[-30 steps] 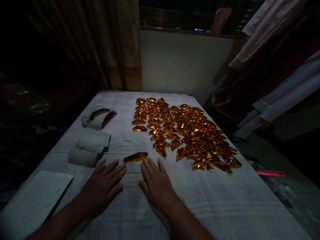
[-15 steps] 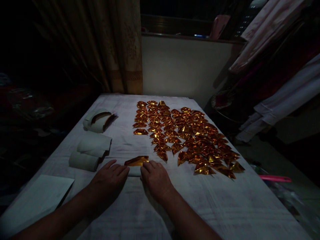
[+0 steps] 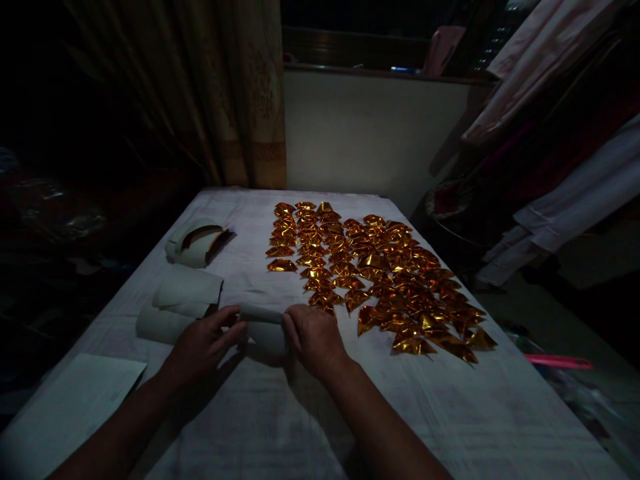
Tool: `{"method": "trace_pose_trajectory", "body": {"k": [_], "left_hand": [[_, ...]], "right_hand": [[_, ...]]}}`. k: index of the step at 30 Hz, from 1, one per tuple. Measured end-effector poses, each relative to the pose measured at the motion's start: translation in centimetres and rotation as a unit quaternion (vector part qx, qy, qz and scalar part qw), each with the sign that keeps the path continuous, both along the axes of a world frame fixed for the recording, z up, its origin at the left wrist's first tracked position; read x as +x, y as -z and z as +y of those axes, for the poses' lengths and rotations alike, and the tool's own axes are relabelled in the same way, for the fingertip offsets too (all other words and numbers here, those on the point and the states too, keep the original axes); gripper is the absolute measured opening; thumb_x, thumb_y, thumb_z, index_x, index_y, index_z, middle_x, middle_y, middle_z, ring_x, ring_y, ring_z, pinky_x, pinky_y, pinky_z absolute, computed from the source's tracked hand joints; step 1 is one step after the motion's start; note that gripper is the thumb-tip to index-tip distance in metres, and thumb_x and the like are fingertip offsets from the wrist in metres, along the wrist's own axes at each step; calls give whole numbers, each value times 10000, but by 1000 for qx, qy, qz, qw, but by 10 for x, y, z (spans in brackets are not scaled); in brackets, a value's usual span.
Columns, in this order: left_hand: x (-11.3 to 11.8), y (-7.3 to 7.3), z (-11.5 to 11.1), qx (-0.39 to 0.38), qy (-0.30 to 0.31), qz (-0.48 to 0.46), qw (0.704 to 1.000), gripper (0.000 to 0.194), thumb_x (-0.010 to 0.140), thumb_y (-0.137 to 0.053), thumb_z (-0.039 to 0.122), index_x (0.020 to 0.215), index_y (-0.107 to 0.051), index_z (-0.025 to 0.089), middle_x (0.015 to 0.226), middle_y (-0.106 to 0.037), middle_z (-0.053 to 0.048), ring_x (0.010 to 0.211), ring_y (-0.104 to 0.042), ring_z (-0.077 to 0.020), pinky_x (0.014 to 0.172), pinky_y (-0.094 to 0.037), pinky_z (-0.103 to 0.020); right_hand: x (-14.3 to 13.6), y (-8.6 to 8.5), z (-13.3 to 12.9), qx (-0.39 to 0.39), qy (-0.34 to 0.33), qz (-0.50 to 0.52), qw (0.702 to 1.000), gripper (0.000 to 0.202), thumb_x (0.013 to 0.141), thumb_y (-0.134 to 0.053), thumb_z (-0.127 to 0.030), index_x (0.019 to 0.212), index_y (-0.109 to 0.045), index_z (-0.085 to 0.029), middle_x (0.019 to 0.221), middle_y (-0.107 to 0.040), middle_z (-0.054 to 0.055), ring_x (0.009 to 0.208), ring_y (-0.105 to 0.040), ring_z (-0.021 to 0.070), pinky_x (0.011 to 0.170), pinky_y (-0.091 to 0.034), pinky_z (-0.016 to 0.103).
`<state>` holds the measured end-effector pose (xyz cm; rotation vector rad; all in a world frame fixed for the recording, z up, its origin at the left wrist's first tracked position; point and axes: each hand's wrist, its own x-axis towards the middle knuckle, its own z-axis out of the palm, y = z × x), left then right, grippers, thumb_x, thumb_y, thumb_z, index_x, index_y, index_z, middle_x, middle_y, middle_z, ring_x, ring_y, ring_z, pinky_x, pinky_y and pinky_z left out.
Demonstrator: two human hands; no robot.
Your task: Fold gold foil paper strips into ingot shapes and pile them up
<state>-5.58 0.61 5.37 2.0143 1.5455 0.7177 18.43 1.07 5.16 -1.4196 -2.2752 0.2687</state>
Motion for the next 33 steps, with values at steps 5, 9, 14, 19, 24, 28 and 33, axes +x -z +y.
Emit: {"method": "trace_pose_trajectory", "body": {"k": [5,9,14,19,24,28,33], "left_hand": [[6,-6,10,-30,-94,-99,990,457,824,-557,522,1157,-681,233,790,-752,-22,706,-699,-208,637,-518,-291],[7,-5,15,-1,-153,-130,980,432,759,-622,536,1056,-737,244,762,-732,-20,711,-681,-207,654,-515,-298],[10,1,17,-17,-206,-178,962,474,716,-653,559,1009,-750,199,661,-654,7,642,-634,-180,606,-489,-273],[14,7,13,-18,-205,-172,963,417,749,-646,524,994,-747,203,581,-574,42,565,-568,-141,566,-439,-243],[21,20,15,16,-201,-131,971,373,801,-626,521,1008,-747,235,533,-531,67,520,-534,-126,556,-419,-231],[25,30,22,14,-191,-159,968,400,816,-614,506,1071,-729,220,586,-566,63,561,-556,-128,592,-442,-229],[25,32,25,-10,-186,-177,966,529,803,-610,498,1221,-680,182,556,-519,76,540,-527,-130,592,-438,-238]], "right_hand": [[-12,-15,11,-85,39,-7,996,259,1008,-421,-324,933,-653,-236,800,-718,11,696,-640,143,617,-358,223],[-19,-20,19,-108,43,-16,993,244,1003,-436,-311,970,-667,-240,869,-742,17,762,-661,151,645,-362,225],[-24,-21,21,-116,74,-48,989,258,1001,-442,-348,977,-681,-256,819,-749,12,716,-664,159,597,-321,235],[-23,-8,19,-99,119,-34,987,312,994,-428,-402,918,-701,-270,701,-728,9,642,-659,171,548,-289,246],[-18,4,18,-98,139,41,985,362,983,-418,-426,839,-709,-266,653,-703,3,606,-651,161,545,-339,230],[-13,7,21,-114,131,100,980,343,965,-446,-441,878,-732,-272,662,-709,-7,619,-656,158,553,-376,221],[-11,12,23,-115,128,153,973,324,961,-461,-432,976,-744,-274,787,-759,5,705,-697,170,613,-447,229]]}}
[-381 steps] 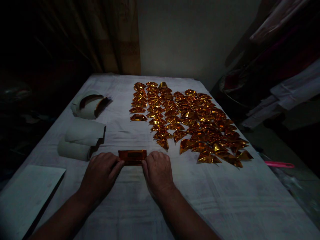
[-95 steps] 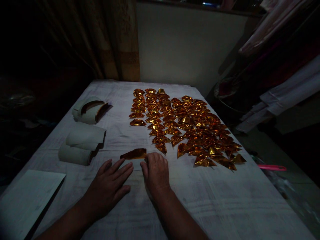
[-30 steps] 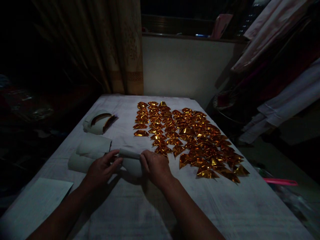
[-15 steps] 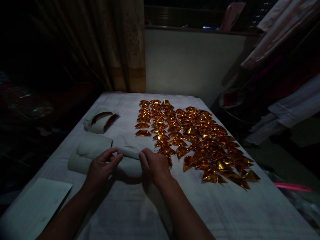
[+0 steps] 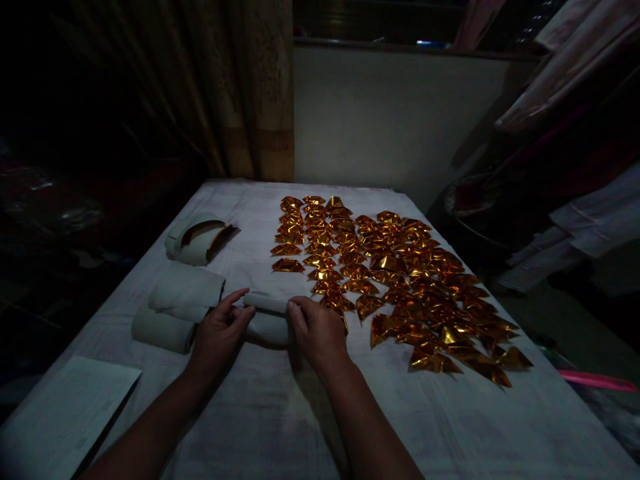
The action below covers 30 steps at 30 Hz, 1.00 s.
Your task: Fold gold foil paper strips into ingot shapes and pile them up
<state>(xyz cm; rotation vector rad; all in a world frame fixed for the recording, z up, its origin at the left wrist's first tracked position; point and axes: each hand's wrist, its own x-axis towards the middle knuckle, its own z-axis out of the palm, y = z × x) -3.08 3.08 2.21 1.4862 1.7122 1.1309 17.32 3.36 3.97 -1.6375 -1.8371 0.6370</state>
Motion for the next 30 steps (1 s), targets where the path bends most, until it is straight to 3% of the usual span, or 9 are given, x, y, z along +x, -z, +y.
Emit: {"method": "trace_pose_trajectory", "body": {"k": [5,10,17,22,27,30], "left_hand": [[0,0,-3,-6,11,12,1000,600,821,-598,491,1333,-619,179,583,-529,77,548,-526,-121,602,-434,-234],[0,0,-6,-5,28,41,999,573,843,-584,473,1344,-613,197,573,-531,82,535,-528,-115,597,-437,-232],[-3,-3,-12,7,56,164,985,484,888,-552,445,1306,-637,215,563,-589,64,519,-567,-126,592,-452,-232],[-11,-4,-15,133,118,288,941,308,968,-489,353,1031,-747,198,866,-745,-69,829,-673,-208,787,-511,-332],[-13,1,-15,177,218,353,892,331,985,-476,281,1245,-667,207,1326,-655,-110,1260,-560,-285,1063,-425,-504],[-12,7,-17,151,238,376,883,407,967,-535,347,1344,-595,206,1397,-609,-117,1338,-505,-301,1132,-353,-552]], "right_hand": [[-1,4,1,14,-8,35,999,289,938,-501,-390,1000,-748,-255,859,-772,25,758,-715,187,665,-504,261],[-5,12,3,76,-11,64,995,221,876,-567,-271,1012,-739,-245,980,-764,47,884,-714,201,792,-555,312],[-9,34,6,155,-17,0,988,237,886,-542,-156,1035,-708,-235,1031,-719,69,949,-689,198,821,-560,304],[-9,40,7,154,-16,-28,987,244,902,-536,-148,1052,-709,-233,1033,-709,65,929,-687,189,818,-555,288],[-10,40,9,150,-11,-33,988,254,917,-517,-151,1077,-700,-222,1058,-706,78,949,-686,194,827,-558,296],[-9,38,3,161,-5,-30,986,273,928,-504,-186,1135,-680,-211,1157,-686,108,1044,-670,215,900,-553,342]]}}
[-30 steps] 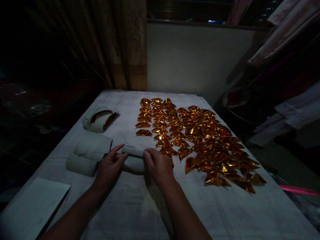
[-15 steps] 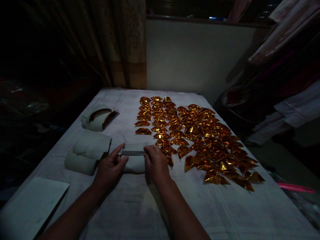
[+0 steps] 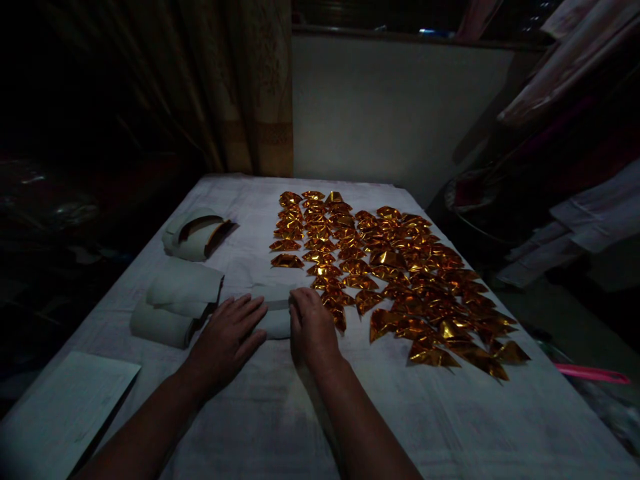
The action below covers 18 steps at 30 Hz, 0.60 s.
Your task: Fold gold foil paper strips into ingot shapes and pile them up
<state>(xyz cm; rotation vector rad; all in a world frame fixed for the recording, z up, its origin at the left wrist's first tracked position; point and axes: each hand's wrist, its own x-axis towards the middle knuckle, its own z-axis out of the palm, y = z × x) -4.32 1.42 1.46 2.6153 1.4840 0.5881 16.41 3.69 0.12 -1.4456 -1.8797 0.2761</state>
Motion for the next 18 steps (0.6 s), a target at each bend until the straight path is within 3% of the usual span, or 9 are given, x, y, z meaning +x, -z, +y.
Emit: {"method": "trace_pose_trajectory", "body": {"k": [8,13,18], "left_hand": [[-2,3,-2,-31,8,22,999,572,924,-604,450,1431,-502,206,1469,-540,-131,1392,-453,-316,1185,-231,-591],[-3,2,-2,-44,13,29,999,616,895,-640,485,1423,-498,201,1468,-543,-125,1402,-438,-320,1190,-211,-602],[-2,-2,-3,-30,21,25,999,576,880,-667,468,1374,-548,197,1454,-554,-136,1386,-456,-339,1169,-244,-633]], "right_hand": [[3,-13,-35,-38,-96,-90,991,421,793,-662,-195,1212,-634,-215,1363,-580,144,1209,-576,284,994,-507,440],[2,-10,-33,0,-82,-172,982,416,794,-646,-104,1188,-657,-239,1296,-636,123,1097,-610,272,916,-521,414],[3,-7,-32,34,-81,-225,970,312,840,-678,-146,1133,-690,-254,1249,-684,82,1097,-596,295,864,-510,424]]}}
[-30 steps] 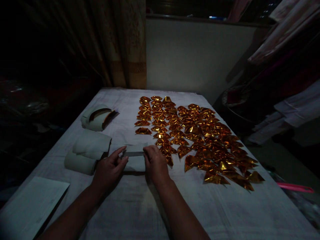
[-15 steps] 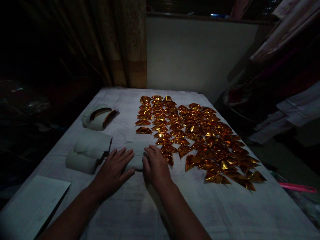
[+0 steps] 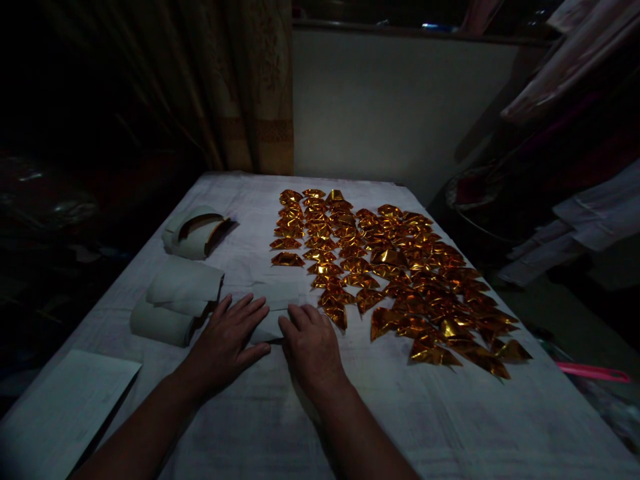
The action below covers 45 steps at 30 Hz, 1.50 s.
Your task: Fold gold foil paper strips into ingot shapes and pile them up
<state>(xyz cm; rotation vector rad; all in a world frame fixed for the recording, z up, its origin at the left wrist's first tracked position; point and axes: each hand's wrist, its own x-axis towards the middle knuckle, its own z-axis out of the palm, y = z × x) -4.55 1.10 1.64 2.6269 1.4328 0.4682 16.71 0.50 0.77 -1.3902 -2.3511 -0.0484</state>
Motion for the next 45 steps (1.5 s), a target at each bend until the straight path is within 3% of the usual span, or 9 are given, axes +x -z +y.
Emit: {"method": "trace_pose_trajectory", "body": {"k": [5,9,14,20,24,30,33,38,45], "left_hand": [[3,0,-4,35,42,-11,998,379,935,-622,338,1288,-618,200,1358,-641,-108,1302,-552,-285,1157,-331,-553],[4,-2,-7,38,49,-24,998,386,912,-647,347,1260,-625,180,1303,-675,-112,1232,-600,-296,1106,-401,-549],[3,-8,-10,34,48,-49,997,173,949,-580,311,1045,-682,210,1191,-730,-67,1149,-644,-275,1079,-426,-535],[1,-7,-10,53,49,-78,994,215,973,-464,206,996,-678,203,1132,-750,-49,1127,-662,-258,1061,-435,-522],[-1,-5,-5,40,15,-111,993,209,976,-455,203,1035,-656,195,1032,-761,-46,1050,-693,-221,1047,-457,-477],[2,-7,-1,36,-70,-156,985,158,960,-509,307,1008,-616,202,929,-742,-39,851,-706,-202,975,-526,-429],[5,-3,0,43,-85,-164,982,178,966,-510,331,1040,-613,205,949,-743,-44,851,-707,-206,931,-554,-412],[5,6,3,67,-68,-171,981,245,979,-490,233,1194,-595,180,1088,-708,-85,986,-684,-206,883,-575,-368],[18,-3,-11,97,34,-61,993,295,988,-475,219,1240,-622,177,1254,-693,-84,1233,-590,-265,1116,-422,-511]], "right_hand": [[1,-1,-4,10,-9,1,1000,282,867,-686,-196,1148,-681,-220,1253,-686,97,1150,-579,301,871,-481,427],[0,-5,-4,6,-20,5,1000,213,885,-697,-239,1097,-690,-224,1203,-709,75,1143,-588,286,898,-449,420],[2,-12,-5,-16,-38,28,999,93,910,-684,-272,1000,-704,-258,1121,-741,24,1111,-605,261,891,-426,400],[12,-11,-4,-58,-34,90,994,138,953,-594,-246,1014,-717,-264,1147,-745,22,1099,-616,247,932,-411,413],[10,-7,-1,-84,-1,153,985,162,944,-576,-209,948,-730,-261,1095,-756,13,1024,-637,222,860,-434,359],[-1,-5,11,-116,92,195,970,89,891,-648,-229,845,-723,-243,833,-742,11,823,-631,202,770,-432,315],[-5,-3,15,-115,116,186,969,75,874,-676,-235,806,-706,-231,798,-719,13,809,-611,208,746,-419,310],[-7,1,15,-74,102,159,979,63,883,-661,-220,849,-711,-237,853,-704,24,834,-585,211,777,-404,319],[-8,5,15,-53,112,125,984,112,914,-619,-221,833,-695,-231,838,-679,33,823,-569,207,766,-383,312]]}}
